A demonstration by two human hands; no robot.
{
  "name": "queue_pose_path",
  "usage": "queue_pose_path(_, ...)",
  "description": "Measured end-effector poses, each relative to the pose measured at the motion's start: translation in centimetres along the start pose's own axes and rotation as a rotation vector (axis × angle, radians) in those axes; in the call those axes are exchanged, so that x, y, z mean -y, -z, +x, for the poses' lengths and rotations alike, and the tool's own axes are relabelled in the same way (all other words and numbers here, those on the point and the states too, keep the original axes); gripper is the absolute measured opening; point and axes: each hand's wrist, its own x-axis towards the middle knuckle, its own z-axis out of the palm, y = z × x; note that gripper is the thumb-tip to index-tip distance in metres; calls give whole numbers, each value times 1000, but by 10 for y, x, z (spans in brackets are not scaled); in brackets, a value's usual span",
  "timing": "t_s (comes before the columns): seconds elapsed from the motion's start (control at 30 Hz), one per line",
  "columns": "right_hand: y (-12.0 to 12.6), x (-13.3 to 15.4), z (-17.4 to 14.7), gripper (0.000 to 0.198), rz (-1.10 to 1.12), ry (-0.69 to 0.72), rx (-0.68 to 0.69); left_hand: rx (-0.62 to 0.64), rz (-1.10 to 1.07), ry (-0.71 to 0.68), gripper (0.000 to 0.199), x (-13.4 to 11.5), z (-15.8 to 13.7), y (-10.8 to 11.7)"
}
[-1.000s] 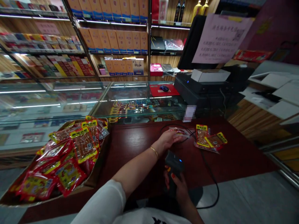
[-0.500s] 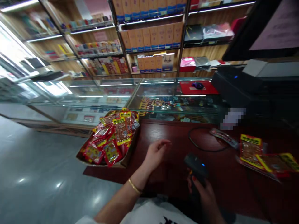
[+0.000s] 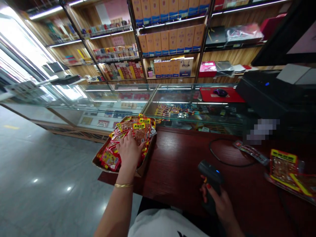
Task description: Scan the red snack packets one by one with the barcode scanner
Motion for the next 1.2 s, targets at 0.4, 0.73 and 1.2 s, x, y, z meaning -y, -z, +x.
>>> queue_pose_path(0.4,0,-1,0,55,62,-18,56,-272,-872,-66,28,-5,-21,-3)
queue_pose_path(0.73,-4,11,-3,56,-5,28,35,848,-1633,305,52,-87,-59,-88)
queue_pose_path(1.2,-12,39,-16,40,-518,99,36,891,-1686,188,46,-83,-65,-117)
